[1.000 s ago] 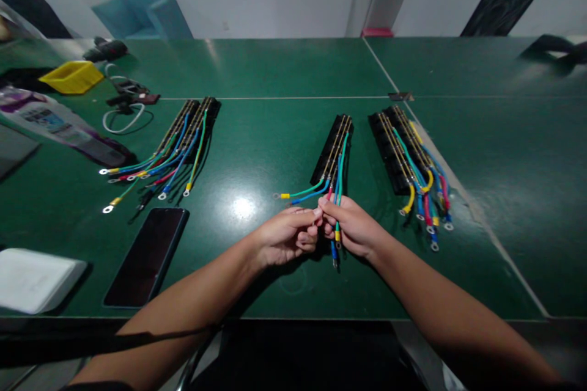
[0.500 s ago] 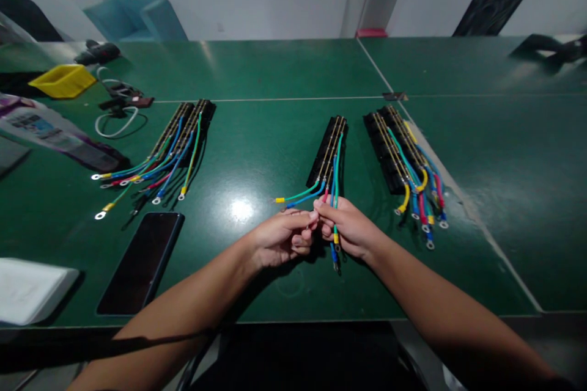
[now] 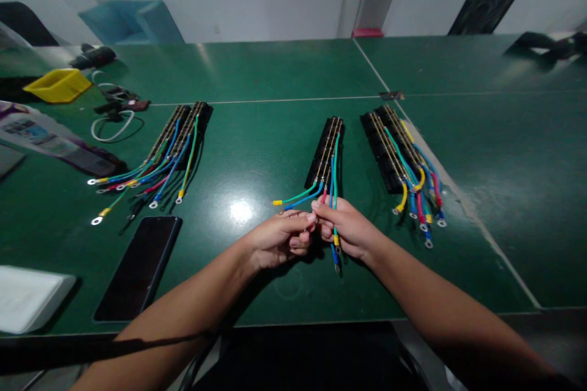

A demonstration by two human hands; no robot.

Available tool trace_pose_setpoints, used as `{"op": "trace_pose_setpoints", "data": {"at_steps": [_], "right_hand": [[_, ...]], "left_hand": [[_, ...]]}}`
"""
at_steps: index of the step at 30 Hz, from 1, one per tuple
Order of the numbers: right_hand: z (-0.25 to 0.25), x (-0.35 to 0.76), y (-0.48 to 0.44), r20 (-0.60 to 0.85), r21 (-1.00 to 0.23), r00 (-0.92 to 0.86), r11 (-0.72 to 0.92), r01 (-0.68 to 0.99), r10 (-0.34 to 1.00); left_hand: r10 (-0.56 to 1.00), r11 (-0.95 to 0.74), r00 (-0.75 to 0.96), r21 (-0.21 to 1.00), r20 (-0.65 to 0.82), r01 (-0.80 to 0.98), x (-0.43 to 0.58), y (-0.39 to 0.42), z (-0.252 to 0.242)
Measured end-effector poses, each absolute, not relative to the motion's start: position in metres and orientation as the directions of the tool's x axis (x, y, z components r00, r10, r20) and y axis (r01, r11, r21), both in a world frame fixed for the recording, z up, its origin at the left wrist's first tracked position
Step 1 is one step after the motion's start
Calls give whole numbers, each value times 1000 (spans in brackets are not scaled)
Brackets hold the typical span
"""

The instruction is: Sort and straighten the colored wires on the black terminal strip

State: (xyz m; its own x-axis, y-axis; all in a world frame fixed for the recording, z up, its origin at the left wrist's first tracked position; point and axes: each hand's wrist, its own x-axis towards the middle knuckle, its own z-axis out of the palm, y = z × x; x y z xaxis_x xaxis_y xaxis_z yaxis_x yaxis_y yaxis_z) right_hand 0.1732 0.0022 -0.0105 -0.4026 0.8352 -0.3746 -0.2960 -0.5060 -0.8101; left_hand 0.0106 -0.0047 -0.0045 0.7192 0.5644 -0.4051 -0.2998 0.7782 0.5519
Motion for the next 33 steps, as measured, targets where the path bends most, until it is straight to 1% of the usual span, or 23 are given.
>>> {"op": "trace_pose_setpoints", "data": {"at_steps": [7,16,23,29,33], "right_hand": [[-11,174,3,-354,-838,-405,-478,-264,843],[-11,173,3,-366,-816,-399,-496,-297,841],[-11,175,4,-370,-823,-393,-493,-282,842],[-12,174,3,-372,-784,-409,-518,-341,833],[-12,174,3,-365,-792,-414,-512,-332,834]], "left_hand": [[572,774,688,572,-447,-271,11,-5,-5],[564,787,704,540,-432,-299,11,-6,-4],[576,769,700,570,-421,-290,12,-6,-8],[567,785,708,538,-421,-308,13,-5,-6],[583,770,694,559,-422,-307,12,-5,-6]]}}
